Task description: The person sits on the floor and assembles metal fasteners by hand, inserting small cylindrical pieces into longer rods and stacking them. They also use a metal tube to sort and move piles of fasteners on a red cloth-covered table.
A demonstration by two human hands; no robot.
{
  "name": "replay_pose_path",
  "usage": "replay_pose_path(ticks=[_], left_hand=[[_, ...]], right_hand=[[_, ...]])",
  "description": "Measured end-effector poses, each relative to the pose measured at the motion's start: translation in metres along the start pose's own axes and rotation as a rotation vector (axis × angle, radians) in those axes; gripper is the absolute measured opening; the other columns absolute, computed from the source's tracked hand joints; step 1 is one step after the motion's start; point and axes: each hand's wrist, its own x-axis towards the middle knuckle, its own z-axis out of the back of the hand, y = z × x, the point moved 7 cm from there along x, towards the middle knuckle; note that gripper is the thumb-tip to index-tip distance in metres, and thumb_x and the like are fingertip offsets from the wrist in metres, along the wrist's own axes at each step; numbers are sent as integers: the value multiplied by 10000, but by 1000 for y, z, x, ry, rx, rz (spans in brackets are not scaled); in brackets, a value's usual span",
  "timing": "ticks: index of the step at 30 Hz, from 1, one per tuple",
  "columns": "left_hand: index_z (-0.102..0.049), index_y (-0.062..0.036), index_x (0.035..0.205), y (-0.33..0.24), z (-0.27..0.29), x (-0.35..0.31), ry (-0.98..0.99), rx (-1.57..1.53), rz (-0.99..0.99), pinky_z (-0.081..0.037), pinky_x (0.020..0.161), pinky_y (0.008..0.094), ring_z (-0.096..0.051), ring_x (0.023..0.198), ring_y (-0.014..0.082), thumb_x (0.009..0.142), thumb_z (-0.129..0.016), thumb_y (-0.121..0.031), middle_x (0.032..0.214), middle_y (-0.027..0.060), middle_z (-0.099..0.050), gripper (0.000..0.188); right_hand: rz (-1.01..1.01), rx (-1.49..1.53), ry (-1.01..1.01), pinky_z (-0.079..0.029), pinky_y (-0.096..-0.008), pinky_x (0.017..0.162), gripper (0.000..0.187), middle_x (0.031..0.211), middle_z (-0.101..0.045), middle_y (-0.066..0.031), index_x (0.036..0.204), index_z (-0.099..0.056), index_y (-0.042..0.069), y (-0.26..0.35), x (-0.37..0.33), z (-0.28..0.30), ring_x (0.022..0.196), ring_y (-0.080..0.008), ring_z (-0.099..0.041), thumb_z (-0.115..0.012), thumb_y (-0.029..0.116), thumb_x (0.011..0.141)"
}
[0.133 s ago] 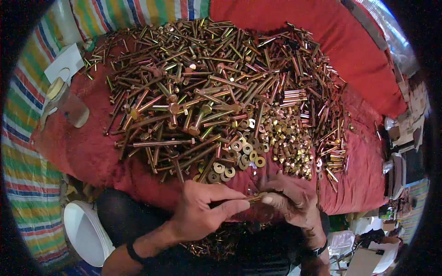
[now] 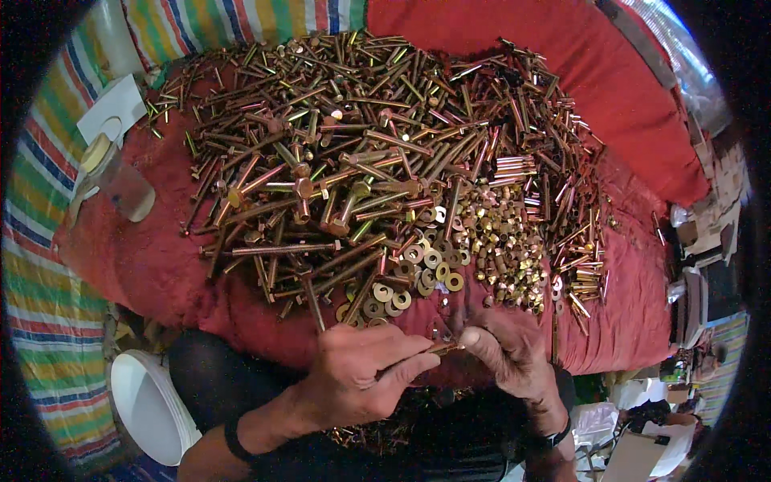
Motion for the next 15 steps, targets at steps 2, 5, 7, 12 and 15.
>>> replay_pose_path(ticks=[2, 5, 7, 12, 15], left_hand=[[-796, 12, 965, 5, -3, -1, 11, -68, 55, -529, 576, 325, -694, 630, 172, 884, -802, -91, 767, 121, -744, 130], [-796, 16, 974, 15, -5, -1, -14, -235, 161, -519, 572, 304, -674, 633, 136, 898, -794, -93, 768, 97, -746, 134], [-797, 20, 981, 23, -7, -2, -15, -352, 278, -507, 571, 286, -655, 637, 108, 910, -783, -94, 757, 71, -740, 135], [-805, 18, 988, 34, -6, -6, 56, -476, 493, -486, 582, 253, -616, 655, 69, 932, -760, -87, 724, 20, -710, 128], [-805, 21, 983, 36, -8, -8, 101, -492, 554, -481, 582, 247, -614, 647, 68, 929, -766, -88, 710, 25, -708, 128]], right_hand=[[-261, 95, 62, -507, -321, 678, 351, 768, -667, -58, 904, -712, 9, -15, -4, -4, 743, -193, -671, -706, 354, 971], [-356, 442, -99, -491, -298, 674, 418, 801, -668, -59, 913, -709, -12, -19, -8, 4, 765, -168, -656, -714, 405, 941], [-220, 333, -149, -493, -293, 671, 414, 821, -676, -63, 920, -712, -19, -11, -5, 10, 764, -166, -657, -767, 391, 893], [20, 68, -75, -533, -328, 724, 283, 867, -712, -68, 979, -723, -21, -2, 2, 4, 761, -187, -685, -886, 93, 777], [303, 15, -87, -535, -323, 722, 272, 875, -720, -67, 1037, -725, -20, 12, 0, 3, 769, -193, -695, -859, 26, 804]])
